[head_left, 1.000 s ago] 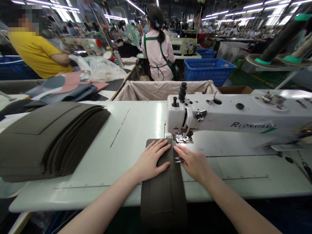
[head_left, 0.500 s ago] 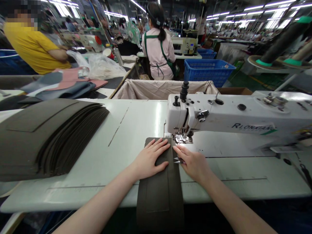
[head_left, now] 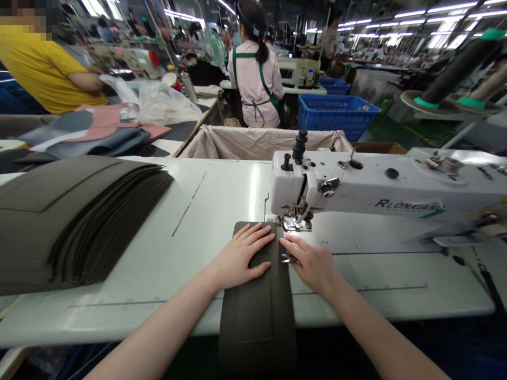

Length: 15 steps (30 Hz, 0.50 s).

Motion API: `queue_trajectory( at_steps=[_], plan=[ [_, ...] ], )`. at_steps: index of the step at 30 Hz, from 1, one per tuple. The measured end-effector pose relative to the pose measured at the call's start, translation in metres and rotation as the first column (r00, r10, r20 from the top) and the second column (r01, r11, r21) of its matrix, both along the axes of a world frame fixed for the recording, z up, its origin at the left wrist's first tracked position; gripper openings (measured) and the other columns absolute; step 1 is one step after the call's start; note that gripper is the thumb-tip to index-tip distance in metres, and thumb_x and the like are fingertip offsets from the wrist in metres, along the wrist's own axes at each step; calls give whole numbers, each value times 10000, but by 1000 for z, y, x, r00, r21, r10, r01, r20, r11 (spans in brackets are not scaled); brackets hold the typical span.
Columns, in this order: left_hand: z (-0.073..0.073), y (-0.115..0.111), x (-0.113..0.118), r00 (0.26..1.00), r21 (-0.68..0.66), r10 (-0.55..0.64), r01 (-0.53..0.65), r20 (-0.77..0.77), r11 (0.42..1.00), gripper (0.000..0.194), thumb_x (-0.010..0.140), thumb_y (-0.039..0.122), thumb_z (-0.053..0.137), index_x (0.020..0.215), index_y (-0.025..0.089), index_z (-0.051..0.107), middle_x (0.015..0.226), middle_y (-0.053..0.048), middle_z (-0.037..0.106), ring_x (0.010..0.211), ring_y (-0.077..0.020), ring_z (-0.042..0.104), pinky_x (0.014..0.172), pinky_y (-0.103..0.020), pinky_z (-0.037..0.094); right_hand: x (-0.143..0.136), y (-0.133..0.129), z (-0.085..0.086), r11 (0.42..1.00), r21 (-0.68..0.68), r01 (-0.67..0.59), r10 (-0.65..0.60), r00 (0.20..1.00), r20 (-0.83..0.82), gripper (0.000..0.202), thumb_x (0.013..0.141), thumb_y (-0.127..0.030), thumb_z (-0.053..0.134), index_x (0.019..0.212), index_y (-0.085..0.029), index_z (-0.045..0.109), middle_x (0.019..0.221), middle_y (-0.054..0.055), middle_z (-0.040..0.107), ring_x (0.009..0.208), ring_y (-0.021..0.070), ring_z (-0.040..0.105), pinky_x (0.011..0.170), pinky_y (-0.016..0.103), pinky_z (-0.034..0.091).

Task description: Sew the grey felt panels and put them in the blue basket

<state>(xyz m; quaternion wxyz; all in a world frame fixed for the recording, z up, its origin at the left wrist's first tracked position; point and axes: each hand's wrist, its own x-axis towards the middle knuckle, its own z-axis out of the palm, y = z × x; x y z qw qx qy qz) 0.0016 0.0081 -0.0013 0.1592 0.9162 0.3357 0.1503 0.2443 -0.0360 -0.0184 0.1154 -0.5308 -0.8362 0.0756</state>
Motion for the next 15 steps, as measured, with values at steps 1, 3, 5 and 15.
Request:
queue_trajectory(
  at_steps=[1, 3, 5, 15],
  plan=[
    [2, -1, 0, 1000, 0, -24, 24, 8, 1000, 531, 900, 365, 584, 1404, 296, 432, 1466, -34, 408, 1367, -294, 322, 1153, -497, 232, 0, 0, 0, 1000, 0, 0, 0, 1000, -3, 556, 886, -150, 505, 1421, -283, 438, 1448, 34, 464, 1121, 214, 593, 887, 325, 513],
    [6, -4, 1, 994, -22, -106, 106, 9, 994, 396, 923, 329, 549, 1318, 311, 526, 1357, -29, 513, 1259, -268, 434, 1088, -453, 321, 0, 0, -1, 1000, 0, 1, -1, 1000, -10, 559, 893, -152, 495, 1432, -281, 423, 1451, 31, 460, 1129, 213, 587, 893, 324, 512],
    [10, -8, 2, 985, -52, -175, 175, 1, 983, 355, 908, 369, 574, 1256, 303, 573, 1256, -37, 562, 1132, -252, 501, 1003, -412, 385, -1, 0, -1, 1000, 0, 5, -5, 1000, -19, 557, 901, -153, 484, 1440, -275, 409, 1452, 30, 458, 1134, 211, 584, 898, 324, 511],
    [10, -7, 2, 997, 22, -75, 75, -27, 997, 481, 874, 433, 613, 1326, 300, 518, 1312, -60, 513, 1195, -302, 436, 1014, -453, 342, 0, 0, 0, 1000, 5, 18, -18, 1000, -21, 533, 910, -154, 469, 1427, -275, 430, 1437, 43, 471, 1111, 212, 596, 869, 324, 526]
  ],
)
